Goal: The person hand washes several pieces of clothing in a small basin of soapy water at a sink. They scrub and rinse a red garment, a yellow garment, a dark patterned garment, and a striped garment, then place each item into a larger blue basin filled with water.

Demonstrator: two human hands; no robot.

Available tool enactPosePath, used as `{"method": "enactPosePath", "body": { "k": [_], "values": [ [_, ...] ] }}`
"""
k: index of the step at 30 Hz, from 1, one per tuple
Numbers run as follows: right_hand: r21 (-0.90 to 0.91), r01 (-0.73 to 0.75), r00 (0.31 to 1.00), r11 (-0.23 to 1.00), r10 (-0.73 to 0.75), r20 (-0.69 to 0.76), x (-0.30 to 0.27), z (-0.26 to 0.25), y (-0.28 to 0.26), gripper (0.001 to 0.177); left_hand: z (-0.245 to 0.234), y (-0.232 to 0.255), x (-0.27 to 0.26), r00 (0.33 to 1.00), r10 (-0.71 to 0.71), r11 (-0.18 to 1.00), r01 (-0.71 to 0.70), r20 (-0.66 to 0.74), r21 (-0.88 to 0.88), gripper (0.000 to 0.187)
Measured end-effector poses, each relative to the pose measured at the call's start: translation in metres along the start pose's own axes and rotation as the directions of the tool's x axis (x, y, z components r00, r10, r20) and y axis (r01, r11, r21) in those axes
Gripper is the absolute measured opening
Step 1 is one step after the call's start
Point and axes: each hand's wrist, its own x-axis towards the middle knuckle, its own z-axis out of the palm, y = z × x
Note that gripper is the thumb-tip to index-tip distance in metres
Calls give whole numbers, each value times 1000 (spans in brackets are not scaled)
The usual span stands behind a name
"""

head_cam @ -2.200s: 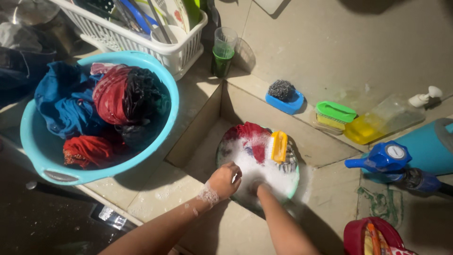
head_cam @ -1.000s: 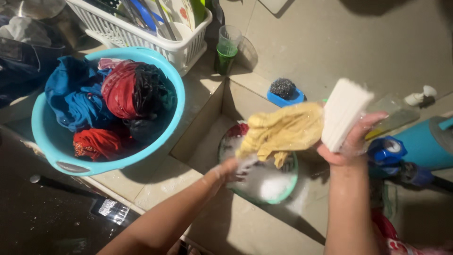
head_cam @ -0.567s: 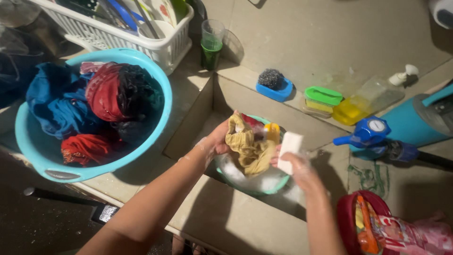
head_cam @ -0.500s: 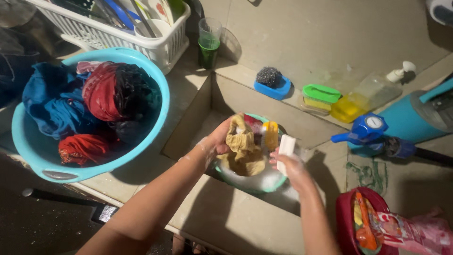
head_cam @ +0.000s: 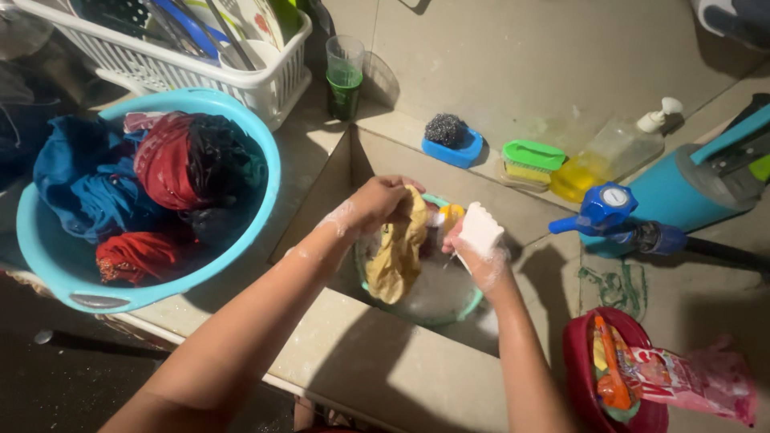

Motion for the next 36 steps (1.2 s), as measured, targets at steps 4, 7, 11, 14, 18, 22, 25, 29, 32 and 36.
{"method": "enactPosePath", "body": {
  "k": [4,7,11,14,18,22,25,29,32,36],
  "values": [
    [-252,-271,962,929,249,-116,-3,12,-1,40,10,-22,13,998,-32,996,28,-46,-82,27],
    [-366,64,968,929,-147,-205,0,28,-1,51,14,-13,14,999,-7,987,-1,-52,-158,24],
    [-214,-195,951,957,131,-280,8,16,-10,44,-4,25,-19,994,-40,896,79,-98,437,36],
    [66,-5,970,998,21,-241,29,-9,-33,52,-8,53,-39,1000,-18,643,26,-18,765,44],
    [-99,212,977,972,-214,-16,62,-9,-86,46,12,61,-43,918,257,822,-372,302,431,39],
    [-93,248,967,964,-241,85,78,15,-121,40,26,49,-37,827,159,878,-368,539,305,39],
    [-308,238,971,921,-233,54,89,17,-104,38,18,31,-22,896,213,655,-426,389,624,34],
    [-522,240,966,819,-252,48,96,0,-7,34,-23,-38,12,838,470,621,-536,275,572,34],
    [-265,-471,875,841,483,-24,70,-5,98,46,-77,-107,44,887,368,527,-446,279,724,43],
    [145,-892,451,427,856,253,15,7,228,40,-119,-191,56,812,324,115,-543,485,832,56]
  ]
}}
